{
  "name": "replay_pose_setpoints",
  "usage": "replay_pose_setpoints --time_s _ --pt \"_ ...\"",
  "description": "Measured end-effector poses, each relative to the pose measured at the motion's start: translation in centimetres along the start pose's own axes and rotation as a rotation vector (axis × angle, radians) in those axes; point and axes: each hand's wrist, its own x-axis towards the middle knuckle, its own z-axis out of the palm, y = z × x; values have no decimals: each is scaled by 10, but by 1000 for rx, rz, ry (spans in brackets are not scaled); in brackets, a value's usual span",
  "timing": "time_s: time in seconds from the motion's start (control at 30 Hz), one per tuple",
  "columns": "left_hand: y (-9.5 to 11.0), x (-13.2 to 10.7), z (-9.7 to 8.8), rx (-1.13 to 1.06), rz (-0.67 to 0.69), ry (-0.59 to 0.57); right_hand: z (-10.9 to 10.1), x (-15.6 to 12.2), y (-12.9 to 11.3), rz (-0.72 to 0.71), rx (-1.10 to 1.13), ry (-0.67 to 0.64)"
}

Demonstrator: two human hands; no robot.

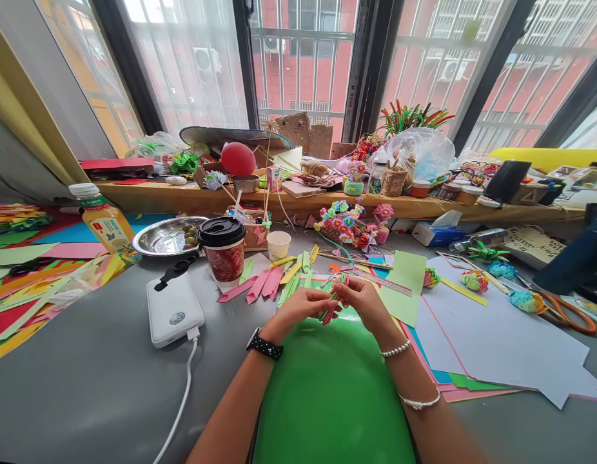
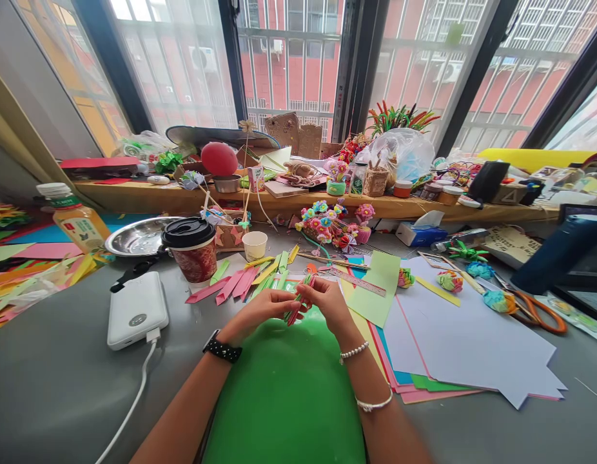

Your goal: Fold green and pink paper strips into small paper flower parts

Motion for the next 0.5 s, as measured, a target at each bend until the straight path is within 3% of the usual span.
replay_pose_setpoints --time_s 0.3,0.5 --pt "-13 7 -1 35 1 25 1 -1 0 23 -71 -36" --pt "-9 4 -3 16 4 14 -1 0 -2 6 -57 -44"
